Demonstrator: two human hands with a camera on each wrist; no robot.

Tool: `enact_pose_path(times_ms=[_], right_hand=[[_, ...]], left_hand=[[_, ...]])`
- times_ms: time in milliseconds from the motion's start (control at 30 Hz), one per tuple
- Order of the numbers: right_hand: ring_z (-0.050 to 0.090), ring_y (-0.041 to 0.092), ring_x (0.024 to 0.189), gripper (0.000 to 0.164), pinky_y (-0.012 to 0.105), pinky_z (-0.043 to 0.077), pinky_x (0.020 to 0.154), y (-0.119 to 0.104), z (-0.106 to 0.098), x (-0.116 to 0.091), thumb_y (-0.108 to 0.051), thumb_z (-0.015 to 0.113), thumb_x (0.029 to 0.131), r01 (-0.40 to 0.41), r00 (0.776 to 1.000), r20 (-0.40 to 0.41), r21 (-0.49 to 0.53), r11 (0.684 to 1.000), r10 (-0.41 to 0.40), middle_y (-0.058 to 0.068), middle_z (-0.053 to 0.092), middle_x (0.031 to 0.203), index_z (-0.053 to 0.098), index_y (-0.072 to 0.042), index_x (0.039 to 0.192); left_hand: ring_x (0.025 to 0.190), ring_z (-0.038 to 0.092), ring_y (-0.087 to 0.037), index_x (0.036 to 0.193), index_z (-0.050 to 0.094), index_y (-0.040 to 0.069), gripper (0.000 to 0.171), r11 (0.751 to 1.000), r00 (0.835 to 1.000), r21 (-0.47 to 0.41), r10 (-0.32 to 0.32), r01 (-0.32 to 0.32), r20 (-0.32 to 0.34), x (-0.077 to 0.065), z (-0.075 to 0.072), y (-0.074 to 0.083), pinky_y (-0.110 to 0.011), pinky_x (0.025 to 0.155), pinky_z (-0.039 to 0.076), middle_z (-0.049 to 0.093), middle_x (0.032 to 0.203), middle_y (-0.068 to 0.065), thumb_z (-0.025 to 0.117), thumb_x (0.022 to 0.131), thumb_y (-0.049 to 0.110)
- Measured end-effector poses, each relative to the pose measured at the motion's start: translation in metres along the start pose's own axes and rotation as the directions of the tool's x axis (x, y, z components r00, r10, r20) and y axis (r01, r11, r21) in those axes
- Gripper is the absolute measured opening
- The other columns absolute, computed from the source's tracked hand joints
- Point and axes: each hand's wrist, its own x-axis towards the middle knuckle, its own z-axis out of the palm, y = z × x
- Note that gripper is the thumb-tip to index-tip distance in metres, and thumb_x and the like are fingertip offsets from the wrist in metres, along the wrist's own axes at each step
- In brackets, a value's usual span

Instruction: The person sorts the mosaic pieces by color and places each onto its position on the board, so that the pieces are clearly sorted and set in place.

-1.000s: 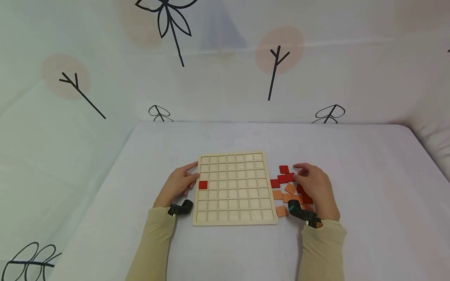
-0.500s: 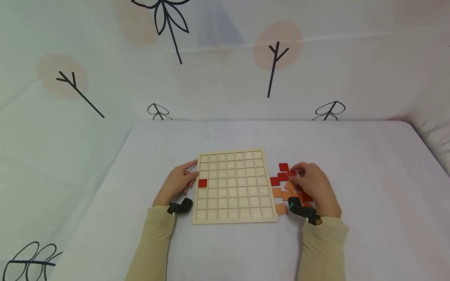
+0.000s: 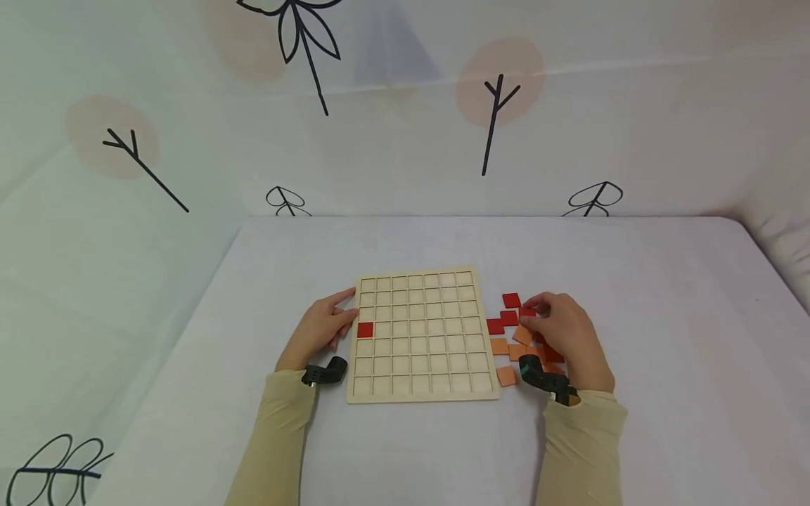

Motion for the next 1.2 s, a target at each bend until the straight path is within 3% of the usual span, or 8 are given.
enact_pose_path(times_ms=[133,333,633,1200], right_hand=[[0.051,0.019,0.071,0.044,0.031,0.043,0.062,0.0003,-0.0004,-0.0008,-0.026,0.063,0.083,-0.013,1.000,0.020,0.014,1.000,0.012,0.018,0.052,0.097,0.049,-0.001,0.116],[0.052,0.022,0.075,0.043,0.030,0.042,0.061,-0.0010,-0.0007,-0.0010,-0.026,0.063,0.083,-0.002,1.000,0.019,0.036,0.999,0.001,0.018,0.052,0.097,0.047,-0.003,0.116],[0.053,0.023,0.077,0.048,0.030,0.043,0.062,-0.0010,-0.0046,-0.0028,-0.038,0.057,0.086,0.023,1.000,0.000,0.039,0.999,-0.023,0.019,0.054,0.103,0.050,-0.003,0.117],[0.049,0.029,0.084,0.061,0.029,0.042,0.060,-0.0043,-0.0040,-0.0031,-0.053,0.046,0.086,-0.043,0.996,-0.075,0.090,0.995,0.050,0.020,0.051,0.102,0.045,0.000,0.116]], left_hand=[[0.034,0.043,-0.016,0.136,0.039,0.026,0.052,1.000,1.000,0.005,-0.001,0.001,0.003,-0.0002,0.0005,-0.0015,-0.029,0.040,0.039,0.052,0.053,-0.002,0.055,0.087,0.032],[0.034,0.043,-0.016,0.136,0.038,0.027,0.052,1.000,1.000,0.001,-0.005,0.005,-0.003,-0.0013,0.0000,-0.0024,-0.029,0.041,0.039,0.052,0.052,-0.002,0.055,0.087,0.033],[0.034,0.041,-0.015,0.136,0.039,0.027,0.052,1.000,1.000,-0.022,-0.006,0.006,-0.007,-0.0019,-0.0015,0.0002,-0.028,0.038,0.038,0.052,0.054,-0.002,0.056,0.087,0.033],[0.034,0.042,-0.016,0.136,0.039,0.026,0.052,1.000,1.000,-0.020,0.000,0.000,-0.003,-0.0031,-0.0005,0.0011,-0.029,0.040,0.039,0.051,0.053,-0.002,0.056,0.087,0.032]])
